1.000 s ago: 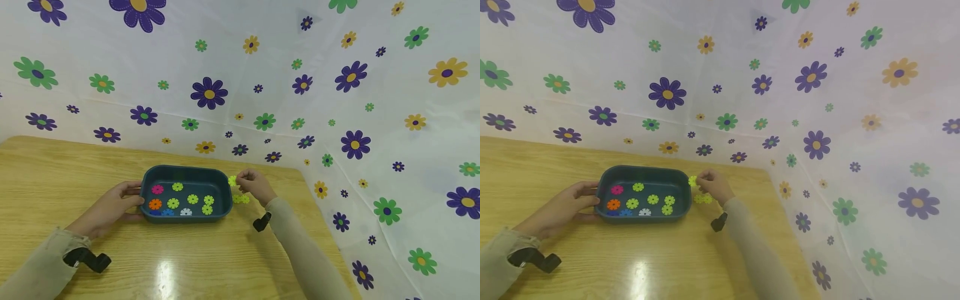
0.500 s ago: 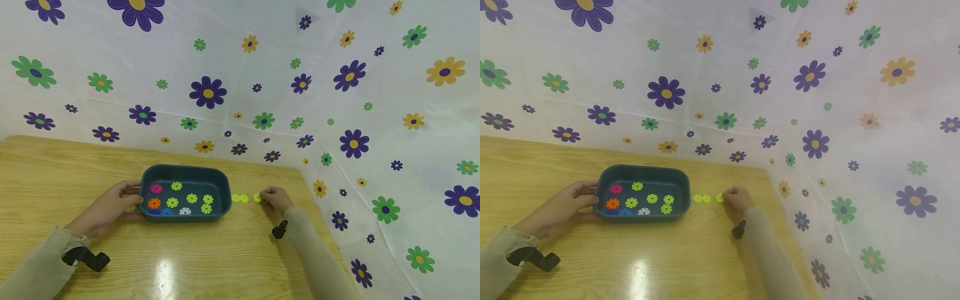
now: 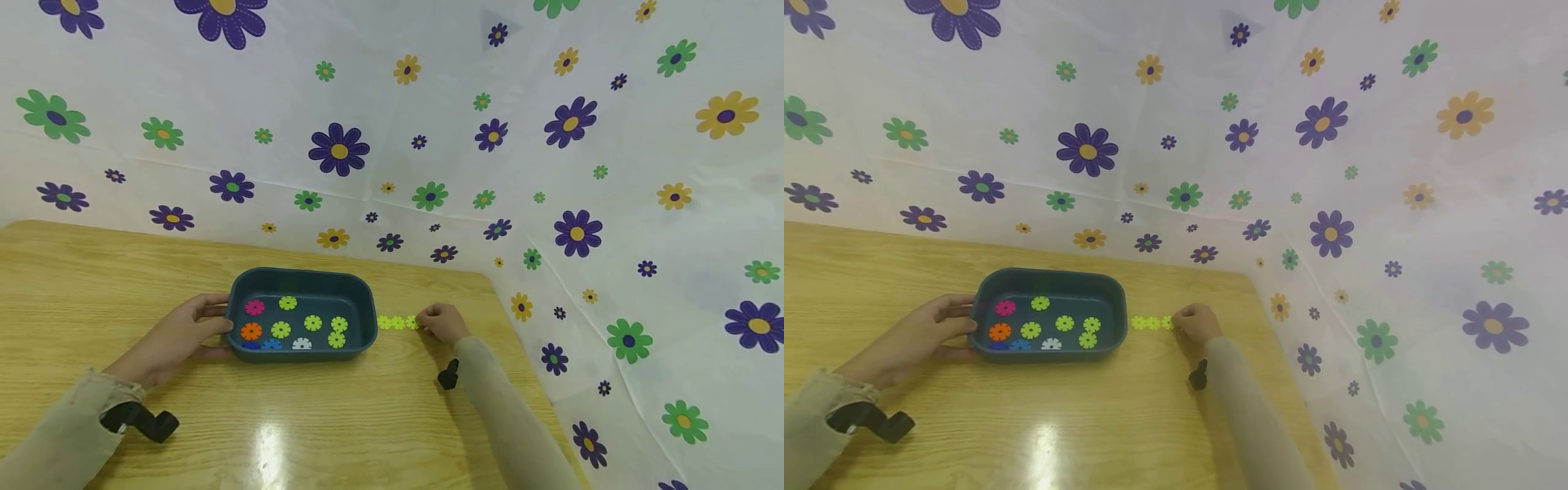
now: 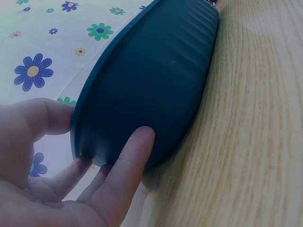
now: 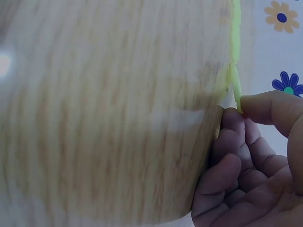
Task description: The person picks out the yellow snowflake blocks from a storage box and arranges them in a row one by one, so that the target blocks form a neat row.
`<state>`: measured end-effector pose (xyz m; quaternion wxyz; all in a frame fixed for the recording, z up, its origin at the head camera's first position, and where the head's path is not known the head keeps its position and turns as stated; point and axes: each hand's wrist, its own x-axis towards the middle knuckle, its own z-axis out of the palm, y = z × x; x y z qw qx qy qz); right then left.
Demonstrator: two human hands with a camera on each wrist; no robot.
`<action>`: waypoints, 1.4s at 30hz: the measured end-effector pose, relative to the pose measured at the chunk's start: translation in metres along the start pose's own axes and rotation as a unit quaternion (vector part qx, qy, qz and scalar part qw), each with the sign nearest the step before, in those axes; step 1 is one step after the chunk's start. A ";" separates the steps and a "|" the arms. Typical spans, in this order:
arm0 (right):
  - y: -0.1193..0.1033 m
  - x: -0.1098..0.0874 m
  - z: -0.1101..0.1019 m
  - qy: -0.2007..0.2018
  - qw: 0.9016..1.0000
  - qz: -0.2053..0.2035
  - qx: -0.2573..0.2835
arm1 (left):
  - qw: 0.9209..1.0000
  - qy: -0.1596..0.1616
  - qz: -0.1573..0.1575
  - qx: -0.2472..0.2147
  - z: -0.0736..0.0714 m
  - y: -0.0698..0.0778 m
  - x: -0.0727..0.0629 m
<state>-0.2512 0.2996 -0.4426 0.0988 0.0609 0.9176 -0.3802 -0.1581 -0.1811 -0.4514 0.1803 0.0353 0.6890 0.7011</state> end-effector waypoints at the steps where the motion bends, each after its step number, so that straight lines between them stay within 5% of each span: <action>1: 0.001 0.001 0.000 0.000 1.000 0.000 -0.002 | 1.000 0.000 0.000 0.001 0.000 0.000 0.000; 22: 0.006 0.001 0.005 0.013 0.999 -0.020 -0.035 | 1.000 -0.003 0.002 -0.001 -0.002 -0.004 0.000; 29: 0.002 -0.008 0.004 0.030 0.999 -0.022 -0.007 | 1.000 -0.005 0.004 -0.001 -0.001 -0.003 0.001; 42: -0.057 -0.026 0.024 0.017 0.993 -0.121 -0.002 | 1.000 -0.005 0.007 -0.002 0.000 -0.003 0.000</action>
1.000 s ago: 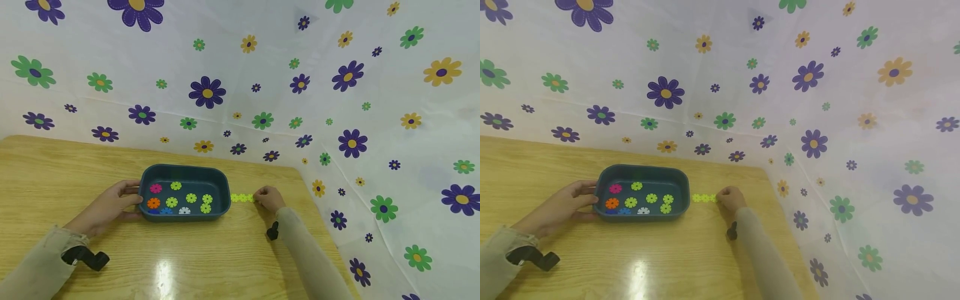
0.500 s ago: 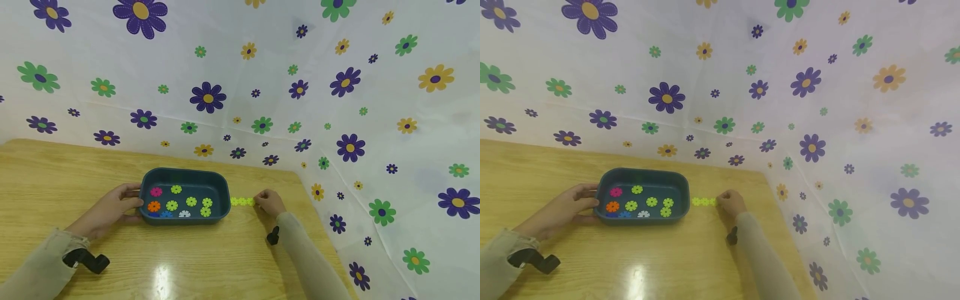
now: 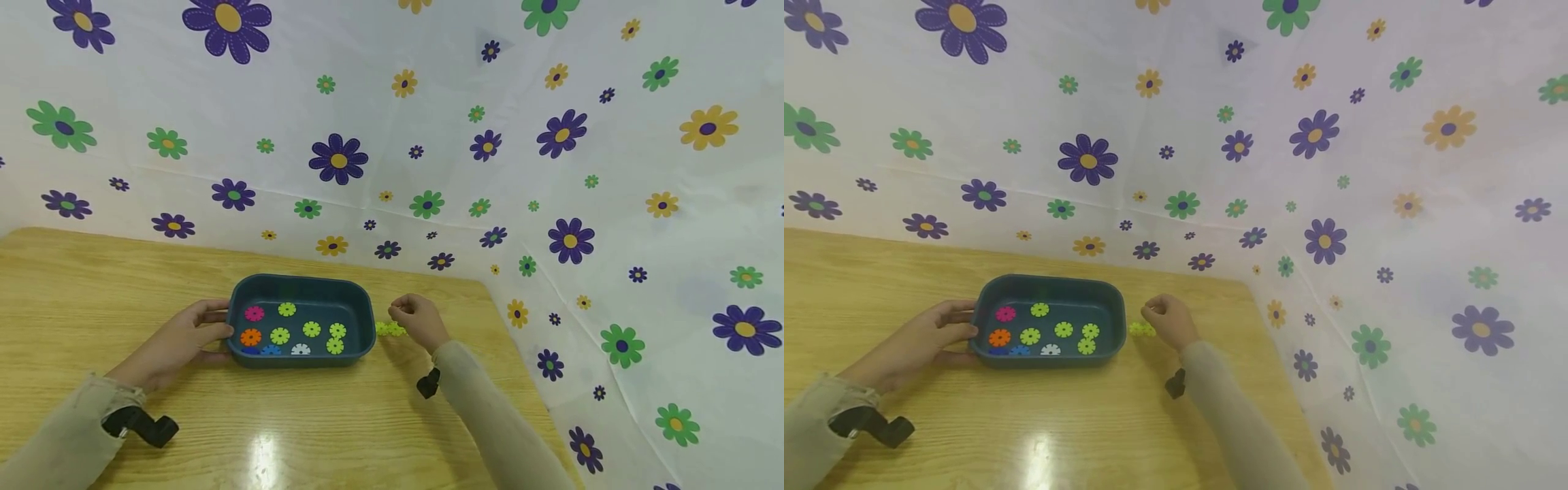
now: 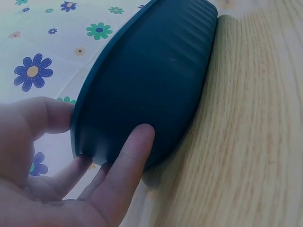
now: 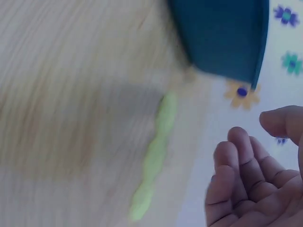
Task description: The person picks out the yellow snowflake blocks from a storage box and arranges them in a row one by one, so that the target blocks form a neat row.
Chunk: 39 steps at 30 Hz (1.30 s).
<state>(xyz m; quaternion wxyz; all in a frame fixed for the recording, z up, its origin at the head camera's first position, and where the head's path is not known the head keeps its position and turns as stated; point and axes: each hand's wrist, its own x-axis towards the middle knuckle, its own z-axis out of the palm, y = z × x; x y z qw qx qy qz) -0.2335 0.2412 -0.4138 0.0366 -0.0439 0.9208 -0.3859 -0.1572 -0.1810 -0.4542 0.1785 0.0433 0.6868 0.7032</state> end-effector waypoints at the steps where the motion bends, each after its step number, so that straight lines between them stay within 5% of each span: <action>1: -0.005 -0.001 0.003 -0.003 1.000 -0.011 0.001 | 1.000 0.000 0.000 0.000 0.000 0.000 0.000; 14: -0.060 -0.004 0.043 -0.057 0.993 -0.106 0.016 | 1.000 0.001 -0.004 0.006 0.002 -0.001 0.002; 27: -0.072 0.006 0.084 -0.113 0.989 -0.086 -0.039 | 1.000 0.003 -0.006 0.003 0.002 -0.002 0.003; 39: -0.079 0.009 0.097 -0.166 0.978 -0.048 -0.118 | 1.000 0.003 -0.002 0.013 -0.001 -0.001 0.002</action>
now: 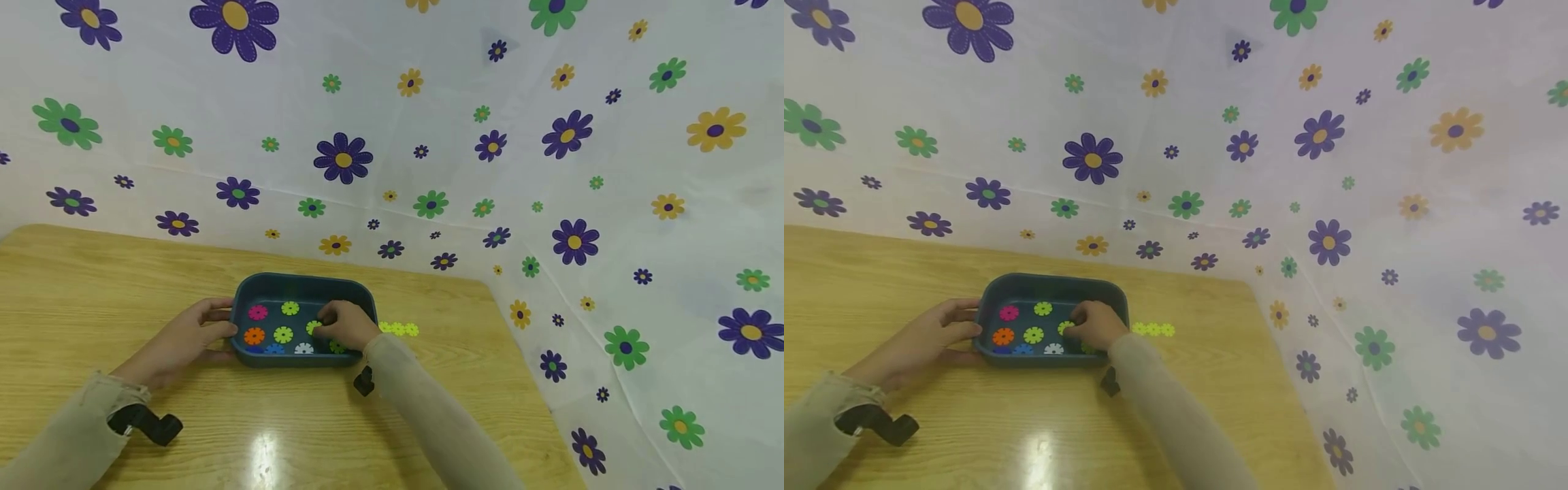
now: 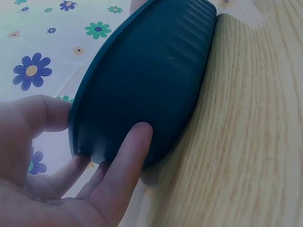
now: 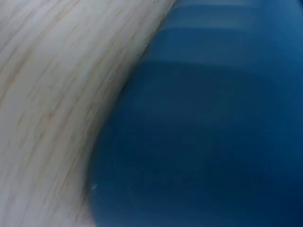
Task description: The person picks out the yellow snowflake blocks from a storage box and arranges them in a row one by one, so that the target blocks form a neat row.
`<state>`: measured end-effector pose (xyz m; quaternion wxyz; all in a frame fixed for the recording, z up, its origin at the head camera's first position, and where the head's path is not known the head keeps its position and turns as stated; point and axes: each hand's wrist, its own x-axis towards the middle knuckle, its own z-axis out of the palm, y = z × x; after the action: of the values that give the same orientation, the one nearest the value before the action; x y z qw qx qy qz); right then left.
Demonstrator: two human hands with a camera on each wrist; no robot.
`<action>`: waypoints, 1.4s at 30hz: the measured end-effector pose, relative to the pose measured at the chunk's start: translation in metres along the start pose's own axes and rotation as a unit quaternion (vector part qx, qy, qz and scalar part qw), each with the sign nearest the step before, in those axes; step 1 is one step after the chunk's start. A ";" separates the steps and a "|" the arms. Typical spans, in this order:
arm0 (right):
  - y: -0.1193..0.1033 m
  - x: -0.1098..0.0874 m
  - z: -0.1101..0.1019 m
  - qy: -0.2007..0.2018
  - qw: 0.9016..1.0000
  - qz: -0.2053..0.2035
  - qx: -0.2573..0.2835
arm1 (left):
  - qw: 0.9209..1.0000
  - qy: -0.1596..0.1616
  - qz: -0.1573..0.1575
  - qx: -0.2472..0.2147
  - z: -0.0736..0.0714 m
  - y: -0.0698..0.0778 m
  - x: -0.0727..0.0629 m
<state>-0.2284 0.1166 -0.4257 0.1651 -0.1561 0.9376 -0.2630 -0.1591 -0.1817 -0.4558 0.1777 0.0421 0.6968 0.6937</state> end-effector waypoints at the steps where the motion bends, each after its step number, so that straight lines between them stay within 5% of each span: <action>1: 0.000 0.000 0.000 -0.002 1.000 0.002 -0.003 | 1.000 -0.001 0.001 0.000 0.000 0.000 0.000; 42: -0.009 0.005 0.007 0.010 1.000 0.026 -0.013 | 1.000 0.002 0.009 0.000 0.002 0.001 -0.002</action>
<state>-0.2289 0.1046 -0.4276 0.1608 -0.1310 0.9464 -0.2476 -0.1571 -0.1808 -0.4540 0.1697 0.0474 0.6968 0.6953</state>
